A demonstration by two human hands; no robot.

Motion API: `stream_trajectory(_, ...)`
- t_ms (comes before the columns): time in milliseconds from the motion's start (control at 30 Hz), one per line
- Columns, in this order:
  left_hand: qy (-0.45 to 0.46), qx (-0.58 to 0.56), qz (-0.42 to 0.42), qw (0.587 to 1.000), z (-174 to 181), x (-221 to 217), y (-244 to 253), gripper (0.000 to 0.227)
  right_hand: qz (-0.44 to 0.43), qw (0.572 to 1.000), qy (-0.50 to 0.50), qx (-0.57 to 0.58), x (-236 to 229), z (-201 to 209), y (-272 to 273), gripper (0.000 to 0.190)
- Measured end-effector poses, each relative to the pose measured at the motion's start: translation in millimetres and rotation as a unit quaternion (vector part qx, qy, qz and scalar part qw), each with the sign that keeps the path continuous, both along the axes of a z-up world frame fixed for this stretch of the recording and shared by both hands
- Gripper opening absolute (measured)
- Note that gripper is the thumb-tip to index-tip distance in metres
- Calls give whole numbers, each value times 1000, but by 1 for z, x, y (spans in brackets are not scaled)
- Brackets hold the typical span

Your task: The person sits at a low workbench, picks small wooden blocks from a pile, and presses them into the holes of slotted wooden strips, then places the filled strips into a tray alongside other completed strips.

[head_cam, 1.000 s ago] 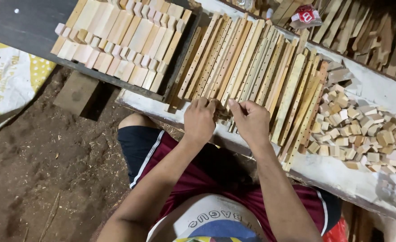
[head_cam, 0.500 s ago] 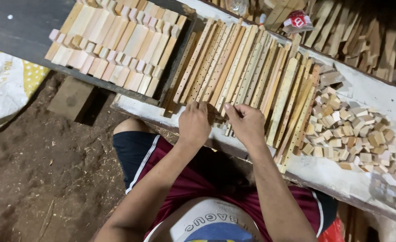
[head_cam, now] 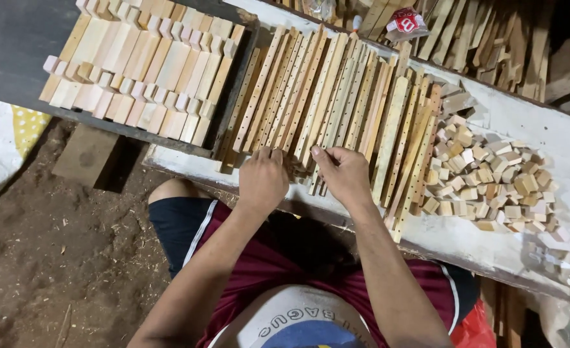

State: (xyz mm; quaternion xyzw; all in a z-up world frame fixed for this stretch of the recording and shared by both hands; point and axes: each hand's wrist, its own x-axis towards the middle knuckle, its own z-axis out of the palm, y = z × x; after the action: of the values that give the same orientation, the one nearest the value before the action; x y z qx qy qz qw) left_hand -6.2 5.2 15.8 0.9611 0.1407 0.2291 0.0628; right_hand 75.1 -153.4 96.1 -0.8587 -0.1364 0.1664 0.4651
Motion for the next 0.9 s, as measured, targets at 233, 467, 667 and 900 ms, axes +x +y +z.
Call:
stream_trajectory(233,-60,-174,40,982,47,-6,-6,15,-22,998,54,34,-12,33,10,35)
stream_trajectory(467,-48,-655,56,752,89,-24,-47,22,-99,941,236,222,-7,23,18,36)
stream_trajectory(667,14,-688,28,725,126,-41,-54,34,-90,945,209,234,-13,37,-8,25)
stream_trajectory(900,-2,-699,-7,715,106,-32,-51,36,-70,979,128,145,-15,34,-11,41)
